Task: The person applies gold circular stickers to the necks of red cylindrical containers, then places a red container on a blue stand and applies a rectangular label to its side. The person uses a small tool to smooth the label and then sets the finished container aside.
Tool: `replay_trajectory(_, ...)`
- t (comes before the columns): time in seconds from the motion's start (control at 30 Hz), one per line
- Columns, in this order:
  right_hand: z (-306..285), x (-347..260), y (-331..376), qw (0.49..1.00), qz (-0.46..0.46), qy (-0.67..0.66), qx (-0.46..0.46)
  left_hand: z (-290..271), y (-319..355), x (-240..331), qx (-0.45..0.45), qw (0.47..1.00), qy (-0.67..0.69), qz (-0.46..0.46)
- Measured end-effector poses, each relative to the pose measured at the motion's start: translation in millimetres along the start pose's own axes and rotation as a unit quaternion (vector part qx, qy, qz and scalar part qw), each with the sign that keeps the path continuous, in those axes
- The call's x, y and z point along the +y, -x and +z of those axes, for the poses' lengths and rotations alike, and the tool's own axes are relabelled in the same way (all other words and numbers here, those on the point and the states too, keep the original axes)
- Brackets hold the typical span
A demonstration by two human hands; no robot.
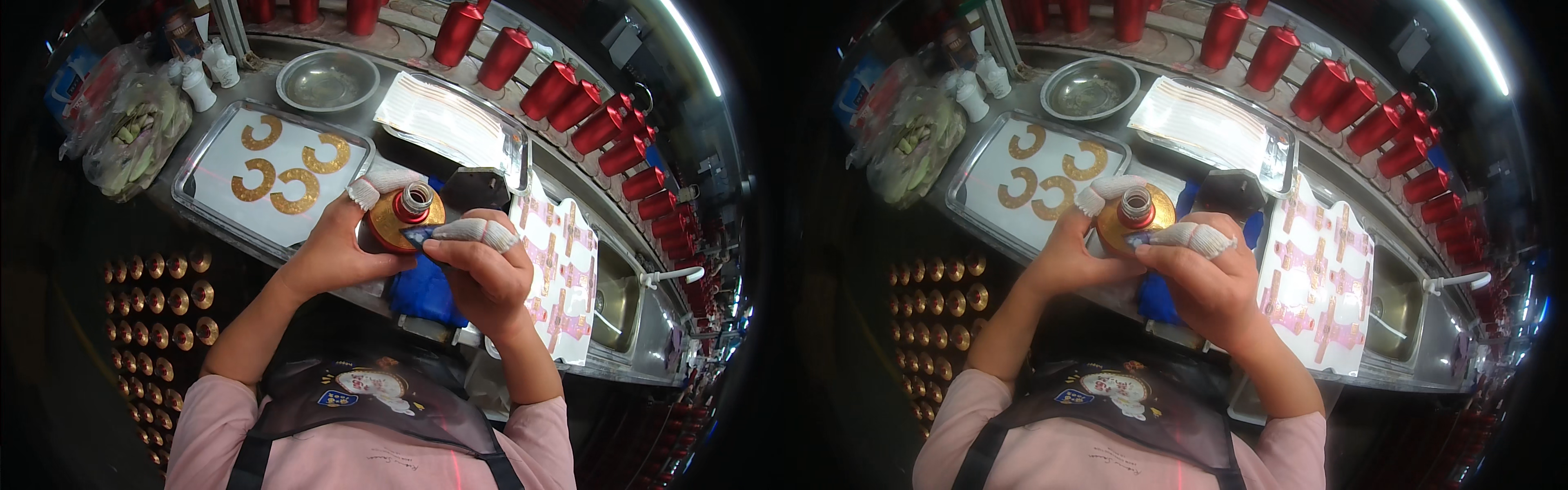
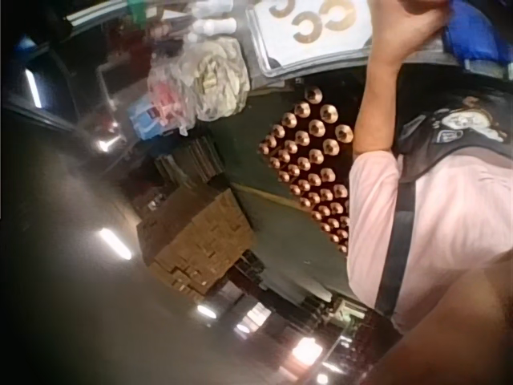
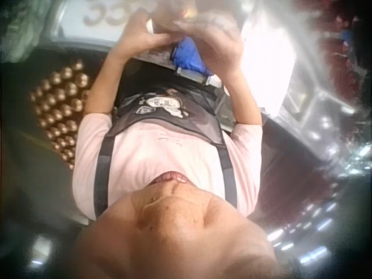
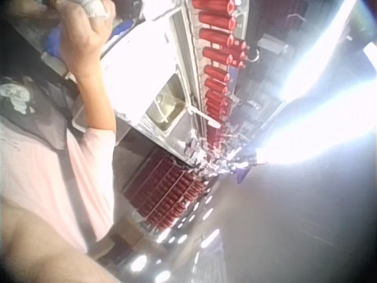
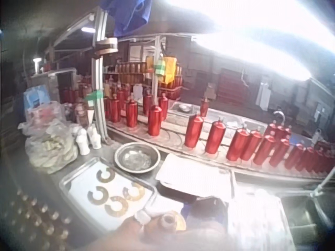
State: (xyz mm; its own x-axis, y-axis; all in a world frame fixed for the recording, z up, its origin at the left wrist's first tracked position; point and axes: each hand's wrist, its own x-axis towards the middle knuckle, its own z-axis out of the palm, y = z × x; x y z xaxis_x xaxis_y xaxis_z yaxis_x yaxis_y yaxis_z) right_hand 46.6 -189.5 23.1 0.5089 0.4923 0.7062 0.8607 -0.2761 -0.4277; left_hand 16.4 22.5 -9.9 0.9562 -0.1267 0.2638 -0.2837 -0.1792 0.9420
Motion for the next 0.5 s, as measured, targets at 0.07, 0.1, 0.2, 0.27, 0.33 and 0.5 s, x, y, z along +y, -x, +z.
replay_trajectory(0.07,3,-5,-1,0.999,-0.037,0.003,-0.022,4,3,0,0.028,0.999,-0.017,0.006)
replay_trajectory(0.1,3,-7,-1,0.998,-0.043,-0.032,-0.011,8,4,1,0.045,0.999,-0.027,0.014)
replay_trajectory(0.2,5,-12,0,0.998,-0.021,-0.063,-0.003,15,6,1,0.086,0.994,-0.049,0.041)
replay_trajectory(0.27,6,-12,1,1.000,-0.002,-0.006,0.008,21,8,-1,0.119,0.990,-0.061,0.047)
replay_trajectory(0.33,7,-13,3,0.997,-0.065,-0.035,-0.020,26,7,-3,0.138,0.986,-0.063,0.072)
replay_trajectory(0.5,10,-15,3,0.999,-0.037,0.021,-0.006,35,8,-5,0.194,0.965,-0.143,0.107)
